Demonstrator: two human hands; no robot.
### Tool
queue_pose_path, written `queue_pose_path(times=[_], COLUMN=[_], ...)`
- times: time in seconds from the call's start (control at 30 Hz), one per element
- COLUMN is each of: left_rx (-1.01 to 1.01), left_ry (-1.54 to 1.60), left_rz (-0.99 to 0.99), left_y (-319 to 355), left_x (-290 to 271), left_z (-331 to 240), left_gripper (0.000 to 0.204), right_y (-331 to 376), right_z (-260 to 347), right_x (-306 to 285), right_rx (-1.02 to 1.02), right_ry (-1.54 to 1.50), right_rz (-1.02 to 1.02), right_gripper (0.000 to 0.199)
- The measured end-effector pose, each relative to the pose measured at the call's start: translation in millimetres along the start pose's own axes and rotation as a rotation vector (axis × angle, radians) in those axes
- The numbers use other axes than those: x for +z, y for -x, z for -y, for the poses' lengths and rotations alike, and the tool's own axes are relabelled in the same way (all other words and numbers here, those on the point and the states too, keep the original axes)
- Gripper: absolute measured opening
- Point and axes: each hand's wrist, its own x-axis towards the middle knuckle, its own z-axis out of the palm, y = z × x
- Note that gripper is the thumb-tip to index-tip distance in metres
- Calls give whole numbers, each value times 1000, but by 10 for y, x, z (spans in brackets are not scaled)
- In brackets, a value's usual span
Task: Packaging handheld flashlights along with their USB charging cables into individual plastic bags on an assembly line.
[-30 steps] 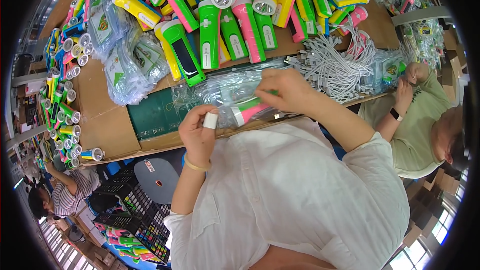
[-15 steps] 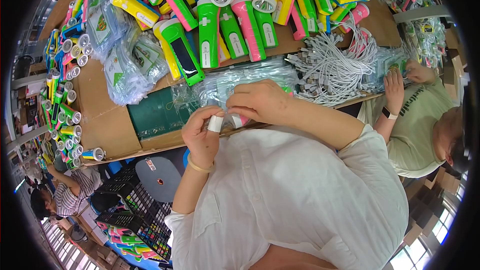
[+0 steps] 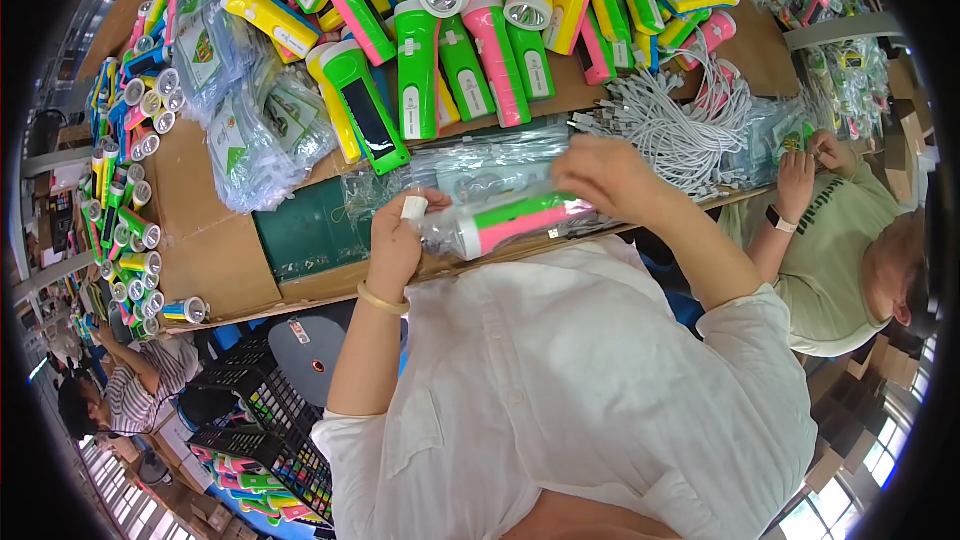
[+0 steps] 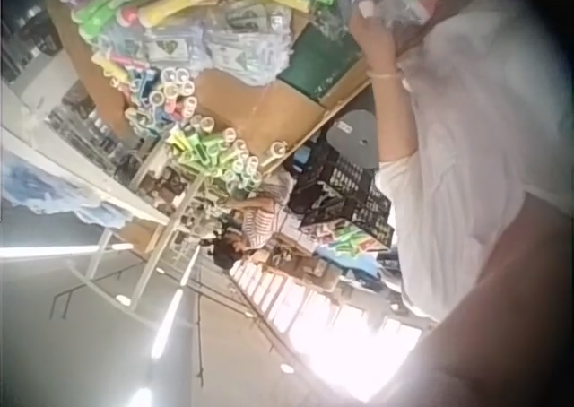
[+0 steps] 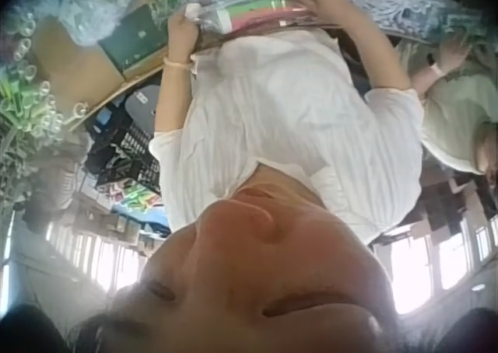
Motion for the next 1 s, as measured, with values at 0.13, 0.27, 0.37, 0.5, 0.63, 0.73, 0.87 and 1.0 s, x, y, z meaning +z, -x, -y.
queue_pose_path(times=[0.13, 0.27, 0.37, 0.5, 0.63, 0.73, 0.87, 1.0], left_rx=[384, 808, 840, 978, 861, 787, 756, 742], left_ry=[-671, -1088, -1180, -1203, -1158, -1104, -968, -910], left_rz=[-48, -23, -17, -61, -108, -90, -5, -13], left_y=[-108, -381, -457, -528, -466, -448, -387, -203], left_x=[270, 637, 669, 721, 681, 645, 580, 400], left_z=[-35, -132, -15, 49, 88, 39, 10, -102], left_gripper=[25, 28, 28, 23, 19, 18, 20, 13], right_y=[-222, -155, -12, 27, -372, -411, -406, -368], right_z=[-158, -1233, -1310, -1359, -853, -164, -74, -173], right_x=[-743, -2589, -3312, -3479, -1659, -455, 429, 548], right_rx=[401, 514, 576, 357, 214, 248, 7, -62], right_ry=[-249, 46, 470, 500, -7, -165, 58, 107], right_rz=[-331, -621, -970, -1011, -478, -68, -38, -21], right_gripper=[18, 34, 33, 51, 33, 37, 28, 10])
